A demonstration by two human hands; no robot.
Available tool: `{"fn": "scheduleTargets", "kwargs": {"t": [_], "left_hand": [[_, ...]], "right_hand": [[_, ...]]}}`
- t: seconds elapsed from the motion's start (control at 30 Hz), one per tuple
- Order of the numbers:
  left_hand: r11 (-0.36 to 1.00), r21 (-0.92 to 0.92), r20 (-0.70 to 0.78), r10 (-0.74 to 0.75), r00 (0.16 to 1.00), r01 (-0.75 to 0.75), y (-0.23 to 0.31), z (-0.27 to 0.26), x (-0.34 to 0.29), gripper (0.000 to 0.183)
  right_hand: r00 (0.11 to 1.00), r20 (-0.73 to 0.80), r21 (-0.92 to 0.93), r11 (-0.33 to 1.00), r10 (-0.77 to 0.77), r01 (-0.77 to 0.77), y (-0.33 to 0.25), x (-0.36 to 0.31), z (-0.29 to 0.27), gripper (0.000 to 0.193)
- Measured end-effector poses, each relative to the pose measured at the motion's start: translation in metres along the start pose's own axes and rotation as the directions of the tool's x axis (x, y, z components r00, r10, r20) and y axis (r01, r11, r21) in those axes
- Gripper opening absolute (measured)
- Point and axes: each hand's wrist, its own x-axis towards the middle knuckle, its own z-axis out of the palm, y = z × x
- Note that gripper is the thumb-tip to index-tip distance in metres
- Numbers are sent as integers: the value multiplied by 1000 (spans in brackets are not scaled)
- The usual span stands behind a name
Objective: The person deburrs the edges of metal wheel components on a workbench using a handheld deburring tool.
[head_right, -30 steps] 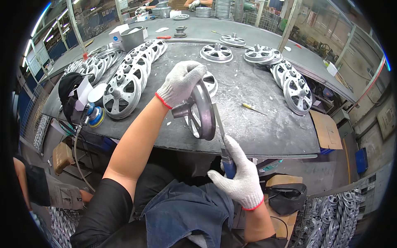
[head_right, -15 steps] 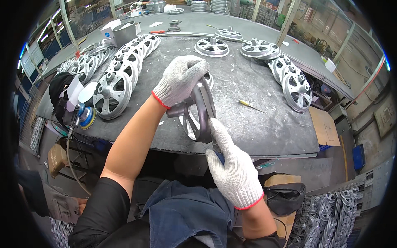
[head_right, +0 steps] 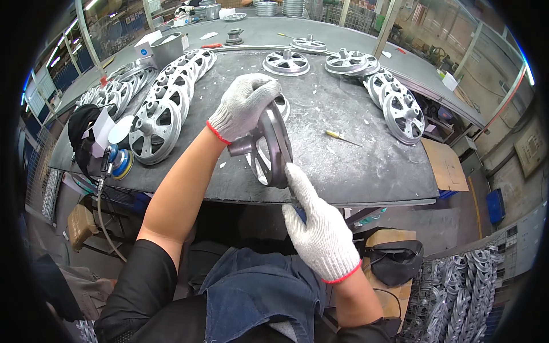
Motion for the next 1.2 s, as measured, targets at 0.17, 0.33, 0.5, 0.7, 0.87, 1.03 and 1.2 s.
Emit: {"fn": "scheduleTargets", "kwargs": {"t": [0.17, 0.33, 0.5, 0.7, 0.87, 1.03, 1.2], "left_hand": [[999, -38, 27, 16, 1000, -15, -6, 1, 2, 32], [966, -83, 85, -239, 967, 246, -15, -10, 6, 37], [998, 65, 29, -1, 1000, -1, -13, 1, 7, 38], [990, -15, 90, -137, 987, 139, 0, -3, 4, 38], [995, 25, 130, -95, 987, 92, 3, -1, 7, 35], [953, 170, 85, 238, 967, -250, 12, 11, -5, 23], [816, 337, 104, 463, 880, -470, -9, 15, -5, 18]], "right_hand": [[1000, 9, -36, 999, -7, 7, -5, 6, -3, 66], [1000, 12, -16, 1000, 25, -24, -2, 6, 2, 66], [1000, 2, -23, 1000, 15, -15, -1, 16, -2, 66], [1000, 14, -23, 1000, -1, 2, -4, 14, -4, 67], [1000, -12, -31, 999, 12, -12, -4, -3, -6, 68], [998, 30, -52, 997, 53, -52, -10, -3, -19, 70], [997, 31, -46, 997, 71, -69, -10, 1, -18, 70]]}}
